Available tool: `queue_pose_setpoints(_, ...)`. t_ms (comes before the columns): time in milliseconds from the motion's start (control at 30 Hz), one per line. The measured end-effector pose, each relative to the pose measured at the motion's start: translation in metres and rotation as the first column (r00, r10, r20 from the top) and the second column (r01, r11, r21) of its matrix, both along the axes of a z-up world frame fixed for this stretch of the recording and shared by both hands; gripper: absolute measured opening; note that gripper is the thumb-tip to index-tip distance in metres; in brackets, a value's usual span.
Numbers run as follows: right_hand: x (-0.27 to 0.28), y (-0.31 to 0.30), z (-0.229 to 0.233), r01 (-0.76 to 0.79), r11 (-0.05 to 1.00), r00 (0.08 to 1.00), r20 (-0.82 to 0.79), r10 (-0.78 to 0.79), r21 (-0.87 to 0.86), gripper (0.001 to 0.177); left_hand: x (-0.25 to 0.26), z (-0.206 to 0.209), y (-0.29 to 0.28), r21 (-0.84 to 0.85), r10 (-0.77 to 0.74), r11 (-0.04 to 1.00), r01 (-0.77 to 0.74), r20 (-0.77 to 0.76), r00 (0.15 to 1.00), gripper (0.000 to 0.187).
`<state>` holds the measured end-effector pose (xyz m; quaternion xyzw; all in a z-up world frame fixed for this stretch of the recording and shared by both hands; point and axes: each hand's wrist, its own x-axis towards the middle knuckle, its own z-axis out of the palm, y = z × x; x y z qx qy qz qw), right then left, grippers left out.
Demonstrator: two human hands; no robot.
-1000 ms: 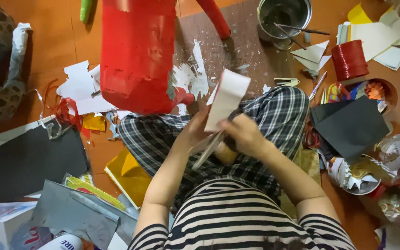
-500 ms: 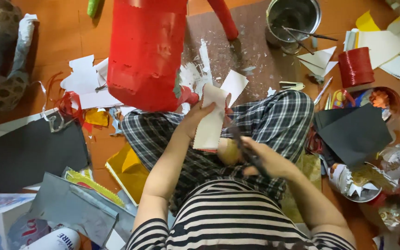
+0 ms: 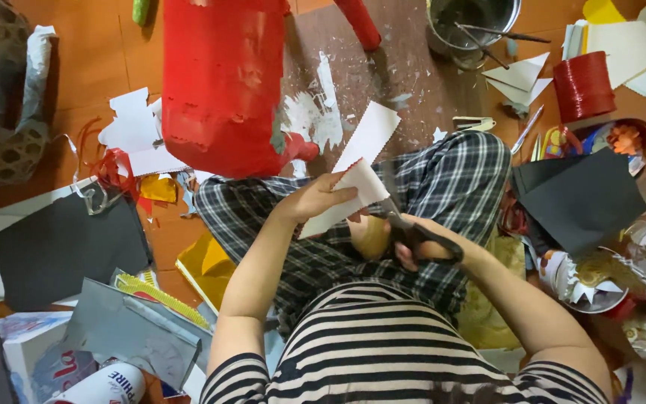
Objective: Applying decorative paper and foil to a bamboo lantern frame
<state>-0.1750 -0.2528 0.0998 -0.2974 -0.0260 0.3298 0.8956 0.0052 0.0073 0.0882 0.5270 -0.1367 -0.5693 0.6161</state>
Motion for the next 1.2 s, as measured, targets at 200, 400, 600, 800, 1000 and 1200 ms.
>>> queue_pose_setpoints(200, -0.011, 0.0, -0.021, 0.122, 0.963, 0.993, 0.031, -0.118, -0.24, 0.038, 0.007, -0.002, -0.014, 0.109, -0.063, 0.993, 0.055, 0.078, 0.995, 0.033)
queue_pose_setpoints(400, -0.029, -0.008, 0.007, 0.294, 0.85, 0.928, -0.082, -0.364, -0.437, 0.032, 0.001, -0.028, -0.037, 0.1, -0.203, 0.974, 0.202, 0.0, 0.979, 0.036)
queue_pose_setpoints(600, -0.148, -0.121, -0.083, -0.236, -0.297, 0.92, -0.114, -0.375, -0.925, 0.078, 0.02, -0.095, -0.039, 0.283, 0.166, 0.937, -0.206, 0.158, 0.973, 0.062)
queue_pose_setpoints(800, -0.209, -0.151, -0.179, -0.534, -0.395, 0.821, -0.569, -0.033, -0.748, 0.045, 0.042, -0.136, -0.078, 0.217, 0.29, 0.942, -0.256, -0.143, 0.946, 0.035)
queue_pose_setpoints(1000, 0.066, -0.094, -0.065, 0.568, -0.239, 0.795, 0.6, -0.09, -0.788, 0.069, 0.065, -0.149, -0.156, 0.169, -0.199, 0.977, 0.133, 0.472, 0.859, 0.033)
queue_pose_setpoints(1200, 0.155, -0.162, -0.239, 0.353, -0.072, 0.923, 0.36, -0.136, -0.933, 0.054, 0.092, -0.286, -0.178, 0.523, -0.456, 0.838, 0.157, 0.512, 0.728, 0.052)
